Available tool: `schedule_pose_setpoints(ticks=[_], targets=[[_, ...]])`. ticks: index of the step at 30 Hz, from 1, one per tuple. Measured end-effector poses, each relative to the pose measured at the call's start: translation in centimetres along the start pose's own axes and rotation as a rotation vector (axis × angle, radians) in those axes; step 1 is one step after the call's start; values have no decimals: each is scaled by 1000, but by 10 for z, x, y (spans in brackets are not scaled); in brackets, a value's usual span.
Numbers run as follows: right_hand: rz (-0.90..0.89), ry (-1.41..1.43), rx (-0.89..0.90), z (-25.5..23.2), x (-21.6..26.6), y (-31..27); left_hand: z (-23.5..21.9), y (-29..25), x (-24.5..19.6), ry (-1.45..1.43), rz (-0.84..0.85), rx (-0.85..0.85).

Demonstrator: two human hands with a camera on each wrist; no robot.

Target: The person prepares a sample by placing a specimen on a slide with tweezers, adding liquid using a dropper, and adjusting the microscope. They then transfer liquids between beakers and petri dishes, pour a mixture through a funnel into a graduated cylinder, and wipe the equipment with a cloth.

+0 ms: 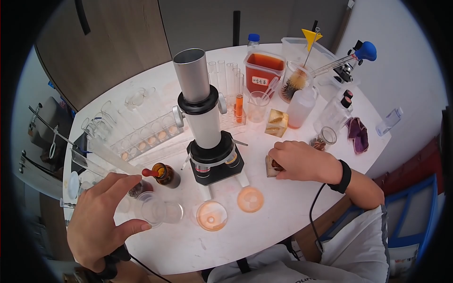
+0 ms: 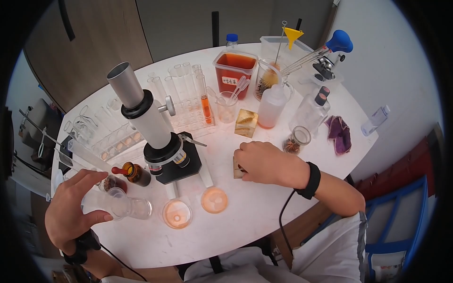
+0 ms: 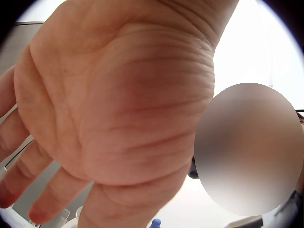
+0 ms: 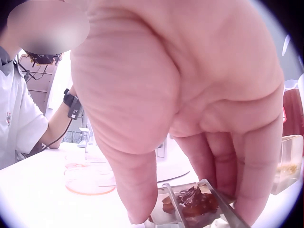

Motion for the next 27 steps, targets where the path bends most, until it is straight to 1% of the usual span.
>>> schedule_pose_setpoints(ticks=[3, 6, 9, 12, 15, 18, 21, 24, 27], targets=[[18, -4, -25, 3, 5, -6, 0, 0, 0, -8, 4, 1], [9, 46, -74, -9, 0, -11, 0, 0, 0, -6, 7, 2], [13, 78, -398, -51, -18, -19, -1, -1, -1, -8, 16, -9], [181, -53, -502, -62, -46, -5, -1, 0, -2, -13, 22, -7], [177, -83, -506, -49, -61, 19, -1, -2, -2, -11, 17, 2], [255, -110, -454, -47, -66, 29, -2, -4, 0, -21, 3, -3], [268, -102, -426, -49, -71, 33, -3, -4, 0, -10, -5, -5], [196, 16, -378, -52, -59, 26, -3, -4, 2, -9, 15, -18], [96, 15, -409, -51, -43, 21, -2, -2, 3, -9, -1, -11]])
Point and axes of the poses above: each hand's wrist, its own y-axis towards the middle knuckle, its own z-axis out of the palm, x = y × z, the point moved 9 cm from there along y, towards the middle knuckle, and after that the axes turned 8 degrees about x, right-handed, at the moved point
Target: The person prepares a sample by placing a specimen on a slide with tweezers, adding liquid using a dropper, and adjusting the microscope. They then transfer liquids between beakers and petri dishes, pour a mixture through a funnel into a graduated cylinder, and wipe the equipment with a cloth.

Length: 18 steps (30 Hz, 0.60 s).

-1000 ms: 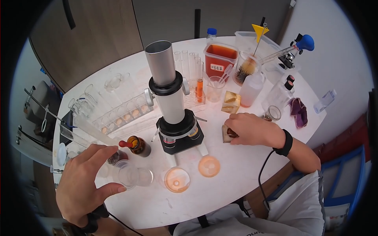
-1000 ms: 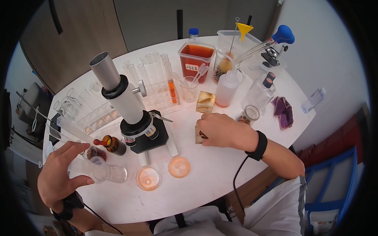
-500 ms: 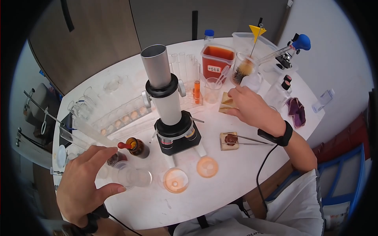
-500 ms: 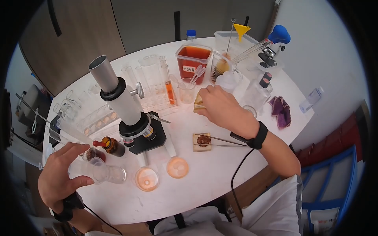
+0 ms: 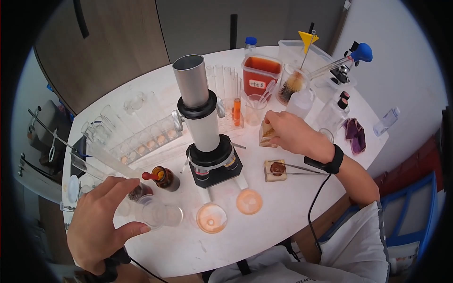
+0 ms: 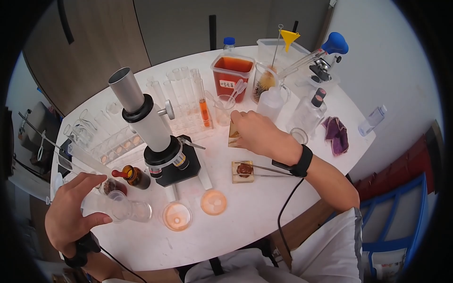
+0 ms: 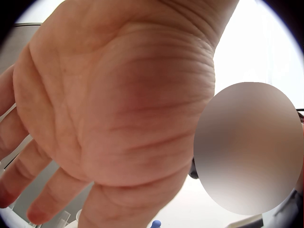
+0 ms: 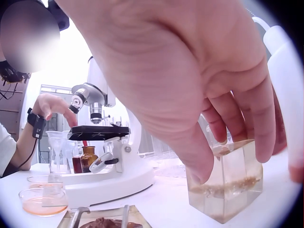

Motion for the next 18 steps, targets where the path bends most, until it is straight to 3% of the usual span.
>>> schedule_pose_setpoints(ticks=[7, 12, 13, 16, 18], targets=[[-139, 130, 33, 8, 29, -1, 0, 1, -1, 2, 8, 1], [-105, 162, 59, -12, 22, -19, 2, -2, 8, -89, 22, -18], [-163, 141, -78, -31, 23, -30, 1, -4, 11, -78, 33, -34], [-82, 222, -151, -67, 2, -50, 2, -7, 21, -73, 41, -73], [12, 195, -7, -71, -6, -67, 1, -8, 25, -90, 30, -81]])
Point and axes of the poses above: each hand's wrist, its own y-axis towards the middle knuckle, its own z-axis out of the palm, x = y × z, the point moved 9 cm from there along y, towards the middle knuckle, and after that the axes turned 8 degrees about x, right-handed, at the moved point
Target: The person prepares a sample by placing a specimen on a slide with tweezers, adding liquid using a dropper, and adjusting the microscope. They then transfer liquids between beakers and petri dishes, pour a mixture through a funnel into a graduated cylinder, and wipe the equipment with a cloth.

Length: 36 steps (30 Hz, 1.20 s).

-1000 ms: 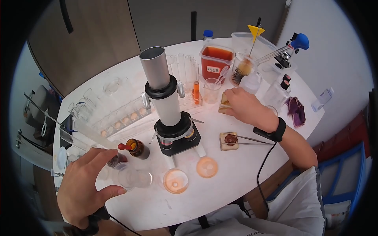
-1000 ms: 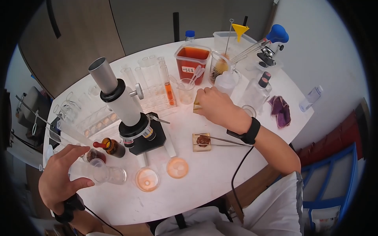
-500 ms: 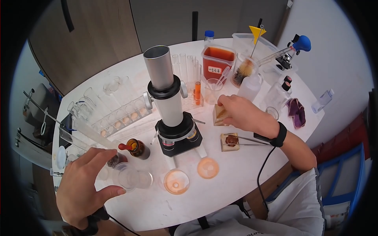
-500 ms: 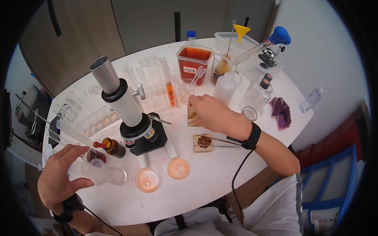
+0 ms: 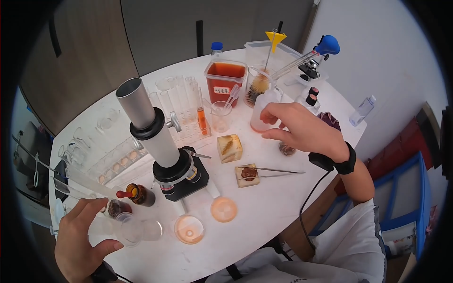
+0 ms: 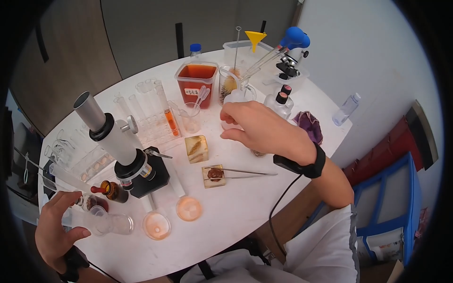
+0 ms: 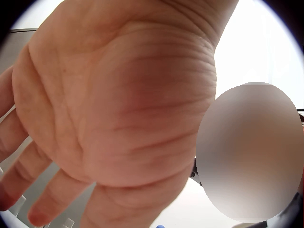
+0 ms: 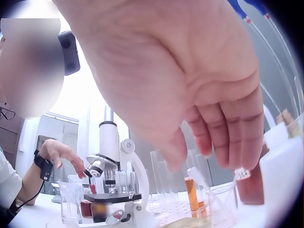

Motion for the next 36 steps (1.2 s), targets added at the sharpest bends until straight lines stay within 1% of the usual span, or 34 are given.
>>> schedule_pose_setpoints(ticks=[2, 4, 6, 7, 10, 11, 14, 20, 23, 24, 25, 26, 27, 30, 32, 33, 36], targets=[[75, -65, 151, 9, -12, -13, 1, 2, -2, -2, -12, 20], [111, -160, 321, 39, -19, -31, 1, 3, -1, -5, -27, 30], [89, -223, 381, 73, -30, -43, 4, 4, 1, -8, -42, 33], [113, -266, 387, 84, -31, -48, 4, 5, -3, 6, -21, 36], [201, -295, 329, 101, -34, -57, 3, 9, -12, 32, 26, 52], [145, -297, 246, 100, -32, -59, 3, 9, -12, 26, 28, 60], [165, -223, 210, 98, -33, -57, 4, 10, -13, 18, 36, 71], [62, -176, 126, 105, -31, -55, 4, 9, -10, 19, 31, 63], [-4, -51, 25, 89, -28, -63, 4, 7, -3, 22, 31, 61], [-15, -27, -52, 76, -28, -67, 5, 8, -2, 30, 34, 62], [-28, 7, -127, 66, -28, -73, 6, 7, 9, -76, -88, 32], [-46, 46, -199, 57, -27, -81, 5, 7, 7, -77, -82, 35], [-7, 88, -262, 43, -31, -89, 3, 7, 7, -80, -81, 37], [133, -60, -355, 3, -49, -115, 3, 11, 8, -72, -82, 48], [222, -176, -321, -18, -67, -130, 5, 13, 9, -55, -91, 60], [257, -213, -341, -28, -74, -135, 6, 15, 7, -63, -79, 68], [293, -288, -250, -44, -87, -137, 8, 20, 3, -73, -47, 86]])
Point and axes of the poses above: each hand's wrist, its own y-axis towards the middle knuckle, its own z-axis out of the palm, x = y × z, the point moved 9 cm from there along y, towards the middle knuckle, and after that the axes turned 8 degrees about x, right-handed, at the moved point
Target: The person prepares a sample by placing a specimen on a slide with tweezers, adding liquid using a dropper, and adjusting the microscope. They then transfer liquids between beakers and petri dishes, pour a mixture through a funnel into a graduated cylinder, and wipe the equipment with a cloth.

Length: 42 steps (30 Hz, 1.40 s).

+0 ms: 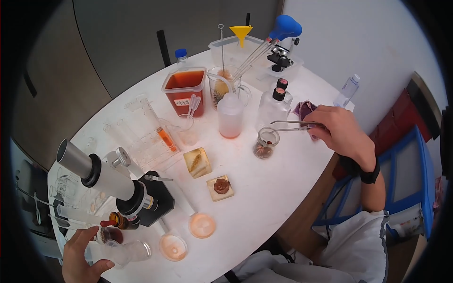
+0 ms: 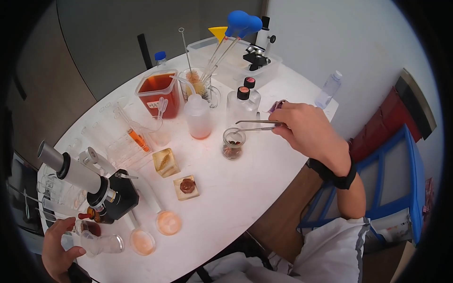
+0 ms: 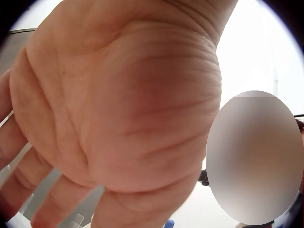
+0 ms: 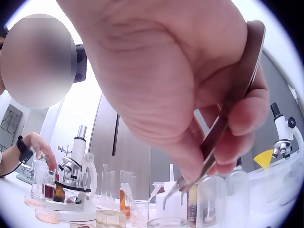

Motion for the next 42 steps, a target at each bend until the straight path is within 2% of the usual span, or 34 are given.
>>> schedule_pose_setpoints(ticks=[5, 8, 11, 14, 15, 18, 21, 27, 30, 33, 39, 42], targets=[[-3, -258, 105, -12, 21, 19, 6, 4, -3, 53, 40, 36], [-31, -397, 225, -2, 30, 34, 7, 7, -29, 254, 58, 168], [-119, -544, 147, 2, 47, 42, 11, 4, -14, 186, -95, 263], [-118, -631, 222, 11, 59, 54, 10, 2, -17, 217, -35, 240], [-254, -607, 75, 10, 70, 52, 10, 1, -16, 212, -36, 238], [-363, -691, 80, 25, 79, 57, 11, 2, -17, 222, -33, 255], [-488, -676, -85, 23, 90, 53, 12, 0, -21, 277, -19, 265], [-415, -711, 52, 39, 85, 67, 13, -3, -21, 314, -36, 270], [-487, -726, -18, 40, 92, 63, 14, -2, -20, 315, -25, 270], [-450, -740, 85, 43, 96, 62, 14, -2, -20, 302, -18, 273], [-427, -744, 82, 45, 93, 60, 13, -1, -23, 312, -19, 262], [-421, -724, 25, 44, 91, 58, 13, -1, -22, 302, -24, 265]])
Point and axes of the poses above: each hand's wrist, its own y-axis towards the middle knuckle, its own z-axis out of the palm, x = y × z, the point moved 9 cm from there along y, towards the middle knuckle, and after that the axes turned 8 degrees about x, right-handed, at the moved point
